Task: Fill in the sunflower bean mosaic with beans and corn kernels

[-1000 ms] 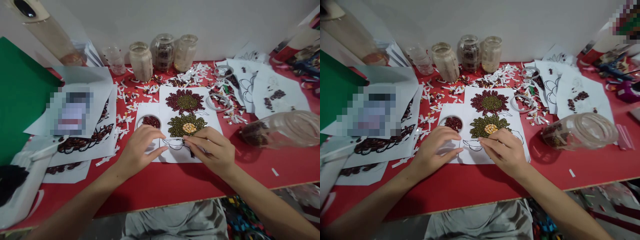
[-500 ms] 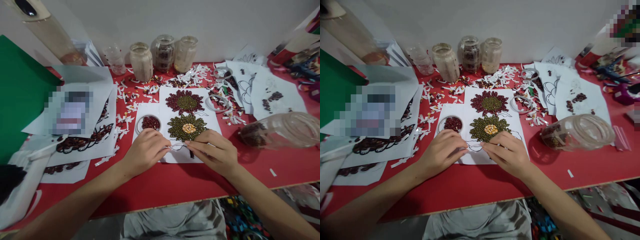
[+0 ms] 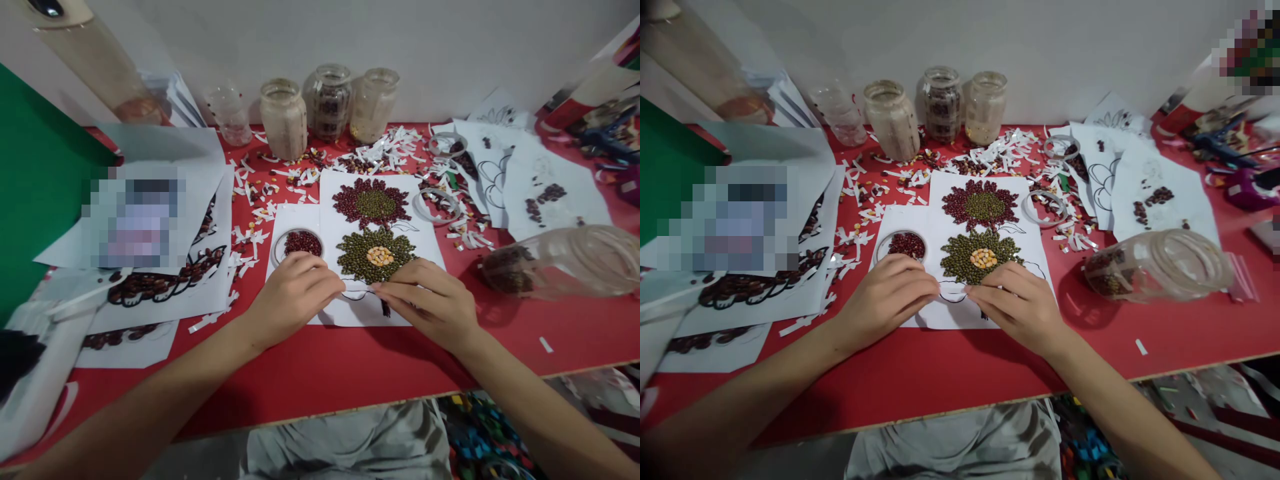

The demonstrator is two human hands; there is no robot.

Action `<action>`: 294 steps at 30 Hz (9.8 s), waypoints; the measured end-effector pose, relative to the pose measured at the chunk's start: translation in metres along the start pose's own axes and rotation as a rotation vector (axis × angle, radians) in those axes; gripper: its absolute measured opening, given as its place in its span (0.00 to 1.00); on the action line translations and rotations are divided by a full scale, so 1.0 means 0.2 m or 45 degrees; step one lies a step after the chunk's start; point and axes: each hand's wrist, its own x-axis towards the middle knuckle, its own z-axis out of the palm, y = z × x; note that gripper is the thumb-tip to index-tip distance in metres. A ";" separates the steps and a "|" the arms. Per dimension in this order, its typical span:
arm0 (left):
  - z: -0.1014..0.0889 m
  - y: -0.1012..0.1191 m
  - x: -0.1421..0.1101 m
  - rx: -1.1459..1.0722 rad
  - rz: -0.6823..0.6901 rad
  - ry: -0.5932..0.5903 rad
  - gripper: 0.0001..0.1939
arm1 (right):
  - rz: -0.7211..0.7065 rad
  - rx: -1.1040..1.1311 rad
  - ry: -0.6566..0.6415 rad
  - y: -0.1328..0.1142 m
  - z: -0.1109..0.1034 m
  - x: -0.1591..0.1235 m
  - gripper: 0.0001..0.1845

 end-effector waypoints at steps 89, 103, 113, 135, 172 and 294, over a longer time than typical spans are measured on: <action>-0.06 0.08 -0.08 0.520 0.199 -0.190 0.10 | 0.061 -0.209 -0.237 0.00 0.01 -0.06 0.09; -0.06 0.08 -0.08 0.511 0.131 -0.194 0.09 | 0.070 -0.198 -0.223 0.00 0.02 -0.06 0.10; -0.05 0.09 -0.08 0.496 0.173 -0.143 0.10 | 0.053 -0.229 -0.220 -0.02 0.02 -0.04 0.08; -0.03 0.10 -0.09 0.448 0.090 -0.122 0.08 | 0.248 -0.152 -0.079 -0.07 0.04 -0.01 0.06; -0.05 0.07 -0.10 0.586 0.121 -0.210 0.11 | -0.030 -0.257 -0.254 -0.06 0.03 -0.01 0.04; -0.08 0.10 -0.08 0.479 0.003 -0.250 0.13 | -0.005 -0.261 -0.101 -0.07 0.00 0.00 0.08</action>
